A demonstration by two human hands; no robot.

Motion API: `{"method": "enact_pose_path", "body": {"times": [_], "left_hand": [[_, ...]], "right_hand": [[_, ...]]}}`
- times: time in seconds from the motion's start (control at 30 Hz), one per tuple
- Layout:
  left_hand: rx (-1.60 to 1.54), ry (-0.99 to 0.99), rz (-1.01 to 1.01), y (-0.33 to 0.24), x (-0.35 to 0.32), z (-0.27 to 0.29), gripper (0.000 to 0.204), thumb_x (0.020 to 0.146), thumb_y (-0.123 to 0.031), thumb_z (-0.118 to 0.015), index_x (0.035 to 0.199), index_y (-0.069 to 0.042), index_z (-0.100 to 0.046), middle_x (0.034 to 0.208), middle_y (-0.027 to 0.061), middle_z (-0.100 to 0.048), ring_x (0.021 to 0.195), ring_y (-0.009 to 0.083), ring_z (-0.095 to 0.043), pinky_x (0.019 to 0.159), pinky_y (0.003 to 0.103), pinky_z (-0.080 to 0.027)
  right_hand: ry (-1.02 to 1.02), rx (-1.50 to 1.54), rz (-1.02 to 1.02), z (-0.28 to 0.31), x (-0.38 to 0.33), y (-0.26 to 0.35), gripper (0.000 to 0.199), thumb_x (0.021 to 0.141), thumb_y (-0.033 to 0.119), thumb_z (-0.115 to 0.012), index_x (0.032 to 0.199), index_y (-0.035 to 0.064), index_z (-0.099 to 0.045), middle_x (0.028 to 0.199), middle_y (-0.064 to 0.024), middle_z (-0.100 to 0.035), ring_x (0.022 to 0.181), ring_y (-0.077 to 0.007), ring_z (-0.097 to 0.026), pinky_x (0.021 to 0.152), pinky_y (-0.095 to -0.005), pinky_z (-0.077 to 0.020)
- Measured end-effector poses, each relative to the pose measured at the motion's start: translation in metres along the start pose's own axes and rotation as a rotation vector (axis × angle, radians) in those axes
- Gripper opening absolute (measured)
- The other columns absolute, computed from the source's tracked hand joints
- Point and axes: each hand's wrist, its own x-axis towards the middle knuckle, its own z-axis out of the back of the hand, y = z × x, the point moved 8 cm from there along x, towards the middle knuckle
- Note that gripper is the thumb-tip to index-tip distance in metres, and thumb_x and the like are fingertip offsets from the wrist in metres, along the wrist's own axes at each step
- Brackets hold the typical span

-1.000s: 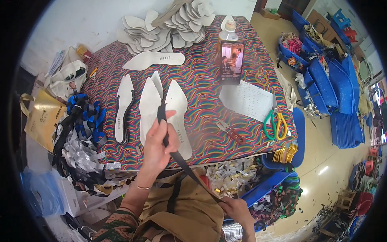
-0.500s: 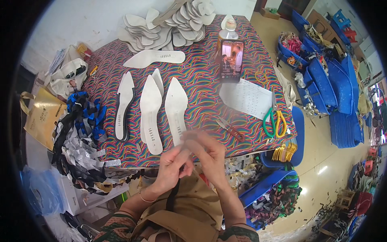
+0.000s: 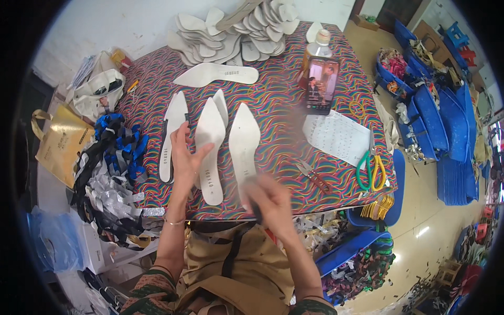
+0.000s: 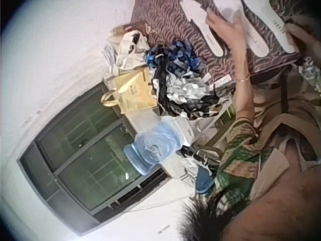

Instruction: The person assembles sandals by attaching black straps to white insoles. They pick up insoles and straps from a cluttered table, align the straps along the edges, and secure them by hand. The process is repeated for multiple insoles while a video plays on a nearby phone.

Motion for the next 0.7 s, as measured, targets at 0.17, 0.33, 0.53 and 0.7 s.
{"method": "enact_pose_path", "body": {"times": [0.17,0.33,0.53,0.7], "left_hand": [[-0.145,0.16,0.14,0.026,0.013,-0.029,0.05,0.066,-0.006,-0.08,0.11,0.001,-0.056,0.1,0.0155,-0.062,0.085,0.026,-0.062,0.078,0.035,-0.05],[-0.659,0.136,0.266,0.002,0.007,-0.022,0.038,0.072,-0.002,-0.074,0.106,0.001,-0.057,0.093,0.0083,-0.065,0.081,0.0165,-0.063,0.075,0.029,-0.051],[-1.142,0.301,0.733,-0.009,-0.052,-0.03,0.033,0.08,0.001,-0.072,0.112,0.002,-0.063,0.098,0.0116,-0.07,0.081,0.0201,-0.07,0.071,0.032,-0.059],[-1.238,0.416,0.874,-0.035,-0.101,-0.047,0.027,0.085,-0.012,-0.074,0.108,0.0,-0.066,0.092,0.0092,-0.071,0.073,0.0169,-0.068,0.065,0.031,-0.058]], "right_hand": [[0.024,-0.272,-0.012,-0.003,0.028,-0.054,0.016,0.098,0.008,-0.052,0.089,-0.0015,-0.06,0.076,-0.0063,-0.065,0.062,-0.0096,-0.061,0.055,-0.0241,-0.0485],[-0.051,-0.246,-0.058,0.002,0.032,-0.056,0.017,0.1,0.009,-0.049,0.091,-0.0024,-0.058,0.078,-0.0082,-0.066,0.066,-0.012,-0.065,0.059,-0.026,-0.0539],[-0.184,0.095,-0.074,0.024,0.023,-0.052,0.019,0.102,0.012,-0.045,0.101,-0.0018,-0.058,0.075,-0.007,-0.063,0.061,-0.0125,-0.06,0.058,-0.0253,-0.0498],[-0.245,-0.018,0.162,0.034,-0.01,0.014,0.018,0.101,0.009,-0.047,0.107,-0.0023,-0.058,0.08,-0.0069,-0.063,0.068,-0.0107,-0.059,0.062,-0.0239,-0.0475]]}}
